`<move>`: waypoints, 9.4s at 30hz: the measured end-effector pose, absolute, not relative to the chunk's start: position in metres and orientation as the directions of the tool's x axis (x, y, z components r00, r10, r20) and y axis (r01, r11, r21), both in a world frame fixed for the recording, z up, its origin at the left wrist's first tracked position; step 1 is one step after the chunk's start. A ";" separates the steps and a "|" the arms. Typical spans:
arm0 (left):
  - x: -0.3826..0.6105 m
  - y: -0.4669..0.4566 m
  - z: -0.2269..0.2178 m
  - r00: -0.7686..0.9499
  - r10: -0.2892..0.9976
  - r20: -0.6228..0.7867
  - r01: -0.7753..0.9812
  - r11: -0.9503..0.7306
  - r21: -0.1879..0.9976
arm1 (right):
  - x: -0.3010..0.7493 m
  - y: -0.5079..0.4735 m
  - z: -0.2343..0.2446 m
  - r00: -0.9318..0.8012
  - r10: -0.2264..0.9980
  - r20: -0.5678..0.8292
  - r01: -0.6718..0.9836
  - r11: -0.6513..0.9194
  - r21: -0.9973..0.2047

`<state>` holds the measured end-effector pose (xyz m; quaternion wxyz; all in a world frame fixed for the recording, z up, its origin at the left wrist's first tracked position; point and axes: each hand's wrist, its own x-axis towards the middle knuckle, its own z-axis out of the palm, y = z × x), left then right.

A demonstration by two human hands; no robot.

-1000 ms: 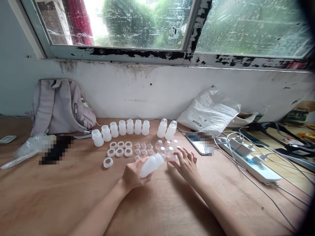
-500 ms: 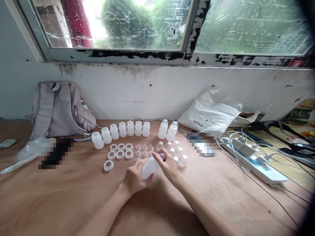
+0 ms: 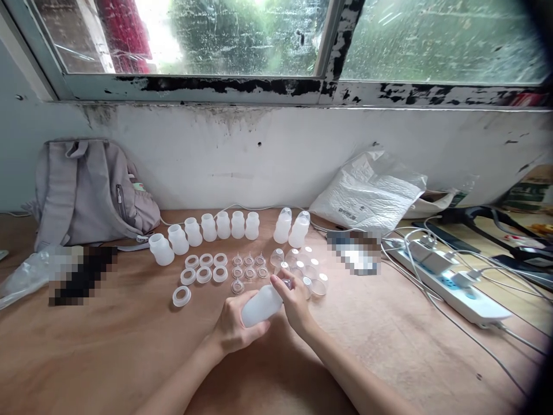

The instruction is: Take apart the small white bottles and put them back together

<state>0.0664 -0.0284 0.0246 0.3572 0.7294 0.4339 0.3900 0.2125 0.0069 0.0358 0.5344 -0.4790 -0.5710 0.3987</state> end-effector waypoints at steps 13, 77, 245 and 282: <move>0.062 -0.027 0.022 0.487 0.868 -0.099 -0.100 0.168 0.981 | 0.212 0.001 0.037 -0.025 0.969 0.247 0.046 0.248 -0.968; 0.048 -0.009 0.013 0.004 0.997 0.073 0.099 -0.073 0.992 | 0.230 0.012 0.042 -0.242 0.870 0.429 0.334 0.490 -0.805; -0.045 -0.022 -0.005 0.045 0.816 0.577 0.927 -0.249 0.279 | 0.243 0.147 0.092 -0.248 0.784 0.569 0.967 0.236 0.096; 0.080 -0.042 0.043 0.352 0.935 0.045 0.111 -0.089 0.990 | 0.234 0.010 0.043 0.046 0.939 0.340 0.315 0.309 -0.897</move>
